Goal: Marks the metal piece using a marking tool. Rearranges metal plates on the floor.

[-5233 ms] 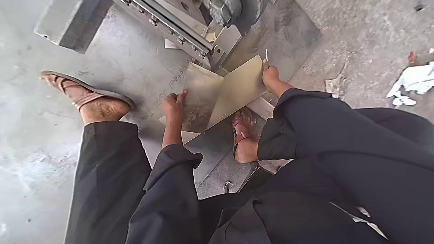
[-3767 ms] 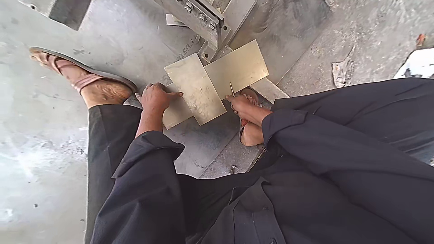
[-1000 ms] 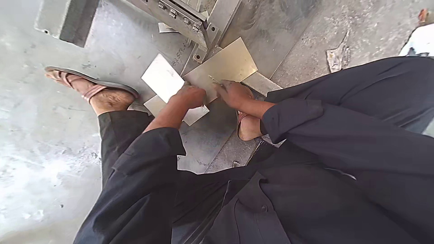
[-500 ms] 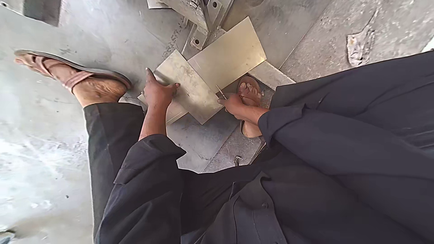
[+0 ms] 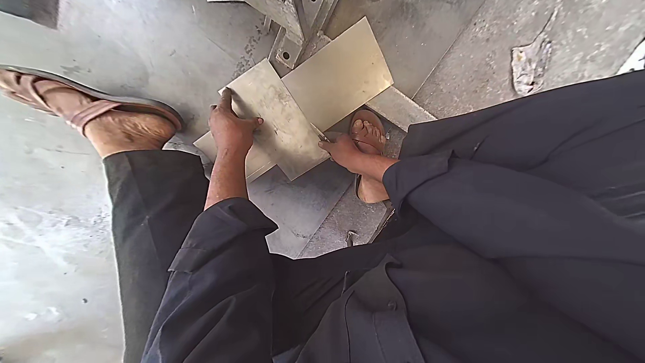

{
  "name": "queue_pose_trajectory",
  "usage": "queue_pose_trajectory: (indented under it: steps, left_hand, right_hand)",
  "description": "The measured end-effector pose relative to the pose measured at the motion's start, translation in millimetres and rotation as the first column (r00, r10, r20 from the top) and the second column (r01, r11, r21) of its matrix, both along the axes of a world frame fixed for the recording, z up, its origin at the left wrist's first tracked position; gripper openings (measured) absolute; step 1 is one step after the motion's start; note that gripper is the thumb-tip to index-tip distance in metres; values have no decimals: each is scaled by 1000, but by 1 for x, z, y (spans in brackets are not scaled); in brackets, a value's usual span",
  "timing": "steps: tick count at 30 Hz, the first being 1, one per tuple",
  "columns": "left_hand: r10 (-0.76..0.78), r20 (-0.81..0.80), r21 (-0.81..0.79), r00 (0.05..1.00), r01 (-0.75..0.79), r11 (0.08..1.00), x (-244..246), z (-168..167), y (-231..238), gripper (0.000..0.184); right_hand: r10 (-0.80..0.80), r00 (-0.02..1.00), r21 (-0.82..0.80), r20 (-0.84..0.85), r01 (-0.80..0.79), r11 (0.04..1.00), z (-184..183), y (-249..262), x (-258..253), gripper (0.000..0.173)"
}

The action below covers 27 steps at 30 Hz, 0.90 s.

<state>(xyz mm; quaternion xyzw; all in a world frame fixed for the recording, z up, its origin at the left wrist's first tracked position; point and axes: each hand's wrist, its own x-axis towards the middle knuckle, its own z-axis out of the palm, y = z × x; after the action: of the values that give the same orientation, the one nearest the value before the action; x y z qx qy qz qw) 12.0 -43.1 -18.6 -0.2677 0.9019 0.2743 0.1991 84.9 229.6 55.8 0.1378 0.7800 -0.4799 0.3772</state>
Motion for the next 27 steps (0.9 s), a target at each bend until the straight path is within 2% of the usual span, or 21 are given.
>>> queue_pose_trajectory:
  steps: [2,5,6,10,14,16,19,23,25,27]
  left_hand:
    - [-3,-4,-2,1000,3,1000,0,1,-2,92]
    - [-4,-1,-11,1000,4,1000,1,2,-2,90]
    - [-6,-1,-16,1000,6,1000,2,1,-2,89]
    - [2,-25,1,1000,-2,1000,5,-2,-7,86]
    - [32,-55,31,998,-30,999,8,-9,-14,87]
    - [45,-60,41,997,-43,998,9,-13,-16,88]
    - [55,-62,54,997,-52,997,8,-14,-17,90]
    - [40,-55,52,998,-37,998,8,-11,-17,88]
    - [33,-52,47,998,-31,998,9,-10,-17,88]
    - [37,-49,42,998,-35,999,9,-10,-17,87]
  right_hand:
    - [9,1000,-11,-7,-9,1000,-8,-1,-2,25]
    - [7,1000,-104,-2,-7,995,-57,-2,-8,29]
    - [18,1000,-118,0,-18,993,-63,-2,-10,28]
    - [90,996,-130,-2,-89,988,-58,-3,-19,24]
    - [89,995,-38,-45,-91,995,-4,3,-10,19]
    - [69,996,-43,-54,-72,997,4,4,-7,18]
    - [61,996,-86,-60,-66,994,-4,4,-12,16]
    - [112,993,-115,-20,-114,987,-45,-2,-24,21]
    - [131,991,-78,1,-131,988,-42,-4,-23,18]
    - [103,993,-124,-53,-108,986,-47,-1,-18,20]
